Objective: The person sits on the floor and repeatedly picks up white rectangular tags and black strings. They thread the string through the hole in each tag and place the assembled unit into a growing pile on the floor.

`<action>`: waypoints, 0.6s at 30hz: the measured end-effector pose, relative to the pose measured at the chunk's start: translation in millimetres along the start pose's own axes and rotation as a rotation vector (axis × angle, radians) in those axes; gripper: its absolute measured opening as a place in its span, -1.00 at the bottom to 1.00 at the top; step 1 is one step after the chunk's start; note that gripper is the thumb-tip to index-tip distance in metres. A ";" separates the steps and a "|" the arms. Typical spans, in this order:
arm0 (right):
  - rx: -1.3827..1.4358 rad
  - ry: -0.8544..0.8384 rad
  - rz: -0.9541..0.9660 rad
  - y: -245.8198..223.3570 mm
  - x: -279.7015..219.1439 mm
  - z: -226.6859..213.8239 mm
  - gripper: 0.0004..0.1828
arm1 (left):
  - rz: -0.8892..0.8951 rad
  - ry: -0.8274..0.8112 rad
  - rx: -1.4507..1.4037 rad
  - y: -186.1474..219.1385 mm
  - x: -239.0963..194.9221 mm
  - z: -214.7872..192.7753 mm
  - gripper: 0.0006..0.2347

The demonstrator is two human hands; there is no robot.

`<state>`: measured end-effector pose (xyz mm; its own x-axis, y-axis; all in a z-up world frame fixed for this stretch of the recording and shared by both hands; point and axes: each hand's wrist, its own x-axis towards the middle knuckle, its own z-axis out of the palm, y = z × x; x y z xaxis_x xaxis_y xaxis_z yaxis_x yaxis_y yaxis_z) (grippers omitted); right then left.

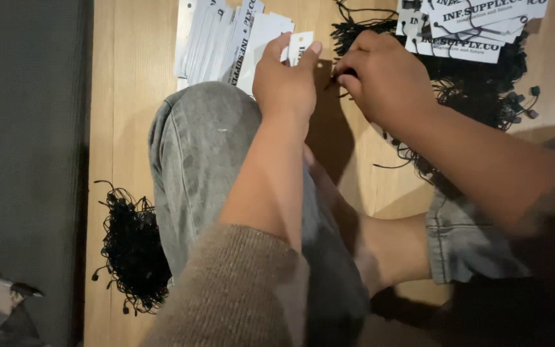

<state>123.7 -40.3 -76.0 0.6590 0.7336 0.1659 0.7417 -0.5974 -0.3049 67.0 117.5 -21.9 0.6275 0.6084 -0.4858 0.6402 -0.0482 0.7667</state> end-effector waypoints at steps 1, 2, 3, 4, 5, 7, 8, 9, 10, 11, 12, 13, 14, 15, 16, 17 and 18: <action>0.001 0.000 -0.002 -1.8 0.7 0.5 -0.88 | -0.001 0.002 -0.001 -0.4 0.1 -0.2 -0.47; 0.015 -0.007 0.034 -2.9 0.9 1.0 -0.88 | -0.002 0.015 -0.013 -0.8 0.2 0.5 -0.60; 0.028 -0.014 0.070 -3.7 0.9 1.2 -0.87 | -0.003 0.027 -0.025 -1.0 0.1 1.6 -0.73; 0.028 -0.012 0.071 -5.1 -0.3 -0.2 -0.87 | -0.001 0.027 -0.025 -0.9 -0.1 1.7 -0.73; 0.091 0.047 0.087 -6.3 -1.5 -1.8 -0.88 | -0.017 0.027 -0.019 -0.7 -0.4 2.1 -0.77; 0.150 0.107 0.110 -8.2 -6.0 -6.7 -0.88 | -0.032 0.021 -0.012 -0.1 -3.0 2.5 -0.81; 0.191 0.138 0.125 -8.9 -9.0 -10.2 -0.90 | -0.063 -0.027 -0.087 0.7 -5.4 2.3 -0.80; 0.231 0.170 0.141 -9.6 -12.1 -13.8 -0.90 | -0.096 -0.075 -0.161 1.6 -8.1 2.2 -0.78; 0.229 0.174 0.145 -11.2 -15.5 -17.6 -0.90 | -0.091 -0.079 -0.159 2.7 -11.8 4.1 -0.78; 0.295 0.201 0.171 -13.1 -18.9 -21.3 -0.94 | -0.144 -0.144 -0.226 3.7 -15.4 5.8 -0.83; 0.361 0.228 0.195 -15.6 -21.9 -24.8 -0.96 | -0.197 -0.207 -0.293 4.5 -19.2 6.7 -0.88; 0.360 0.232 0.198 -20.4 -23.6 -31.7 -0.96 | -0.194 -0.209 -0.290 3.7 -19.1 8.7 -0.88; 0.443 0.186 0.350 -25.1 -25.8 -38.6 -0.96 | -0.195 -0.214 -0.298 2.6 -19.3 11.1 -0.81; 0.527 0.137 0.501 -29.8 -28.2 -45.4 -0.95 | -0.196 -0.218 -0.305 1.4 -19.5 13.7 -0.73; 0.525 0.141 0.503 -28.3 -30.3 -45.6 -0.95 | -0.193 -0.222 -0.303 0.9 -20.9 11.9 -0.73; 0.561 0.160 0.524 -26.7 -32.5 -45.8 -0.94 | -0.132 -0.164 -0.186 0.5 -22.3 10.3 -0.81; 0.598 0.178 0.544 -25.0 -34.7 -46.1 -0.94 | -0.071 -0.105 -0.071 0.1 -23.7 8.7 -0.88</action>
<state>88.1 -65.7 -30.9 0.9539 0.2995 -0.0177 0.1556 -0.5442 -0.8244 56.1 96.2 -13.9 0.6269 0.5219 -0.5784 0.6541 0.0506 0.7547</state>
